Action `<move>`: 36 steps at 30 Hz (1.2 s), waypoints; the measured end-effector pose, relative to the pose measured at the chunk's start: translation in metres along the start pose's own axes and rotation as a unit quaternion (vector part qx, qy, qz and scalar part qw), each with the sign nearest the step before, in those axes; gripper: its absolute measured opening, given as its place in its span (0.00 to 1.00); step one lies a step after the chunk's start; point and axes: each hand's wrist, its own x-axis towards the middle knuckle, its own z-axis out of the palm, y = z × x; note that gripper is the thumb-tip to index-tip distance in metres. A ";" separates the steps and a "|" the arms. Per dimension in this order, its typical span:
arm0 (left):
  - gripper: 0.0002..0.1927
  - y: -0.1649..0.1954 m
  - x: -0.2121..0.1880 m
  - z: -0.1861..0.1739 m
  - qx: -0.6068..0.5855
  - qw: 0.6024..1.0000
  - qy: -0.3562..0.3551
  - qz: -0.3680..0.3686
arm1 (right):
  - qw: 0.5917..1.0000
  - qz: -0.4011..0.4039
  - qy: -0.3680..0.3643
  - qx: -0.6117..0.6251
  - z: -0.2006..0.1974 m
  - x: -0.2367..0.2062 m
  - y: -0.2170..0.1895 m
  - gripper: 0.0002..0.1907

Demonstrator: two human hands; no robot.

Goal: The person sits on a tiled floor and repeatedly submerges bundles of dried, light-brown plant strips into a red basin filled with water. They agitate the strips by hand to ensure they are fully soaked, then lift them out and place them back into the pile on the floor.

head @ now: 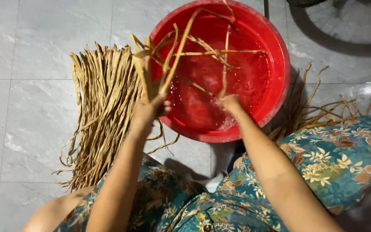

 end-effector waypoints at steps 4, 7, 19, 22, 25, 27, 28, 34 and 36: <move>0.12 -0.065 0.025 0.025 0.041 0.997 -0.025 0.058 | 0.933 -0.039 -0.179 0.310 0.026 -0.023 -0.036 0.05; 0.12 -0.093 0.034 0.029 0.063 0.988 -0.047 0.132 | 0.868 -0.084 -0.223 0.435 0.037 -0.049 -0.071 0.04; 0.10 -0.076 -0.003 0.054 0.161 0.982 -0.088 0.045 | 0.888 -0.005 -0.081 0.452 0.064 -0.039 -0.069 0.09; 0.10 -0.061 -0.025 0.053 0.143 0.976 -0.164 0.017 | 0.908 0.060 -0.001 0.415 0.022 -0.008 -0.050 0.06; 0.14 -0.023 -0.038 0.033 0.231 0.958 -0.169 -0.025 | 0.867 0.043 -0.014 0.496 -0.030 0.017 -0.033 0.13; 0.17 0.007 -0.049 0.016 0.277 0.947 -0.155 -0.050 | 0.845 0.051 -0.028 0.531 -0.053 0.031 -0.030 0.13; 0.17 0.022 -0.055 0.011 0.277 0.947 -0.155 -0.053 | 0.831 0.062 -0.033 0.552 -0.064 0.037 -0.029 0.12; 0.12 0.115 -0.103 -0.051 0.269 0.959 -0.085 -0.012 | 0.750 0.048 0.057 0.658 -0.124 0.051 -0.009 0.09; 0.06 0.125 -0.103 -0.063 0.226 0.973 -0.036 0.032 | 0.661 0.011 0.094 0.744 -0.124 0.046 -0.013 0.14</move>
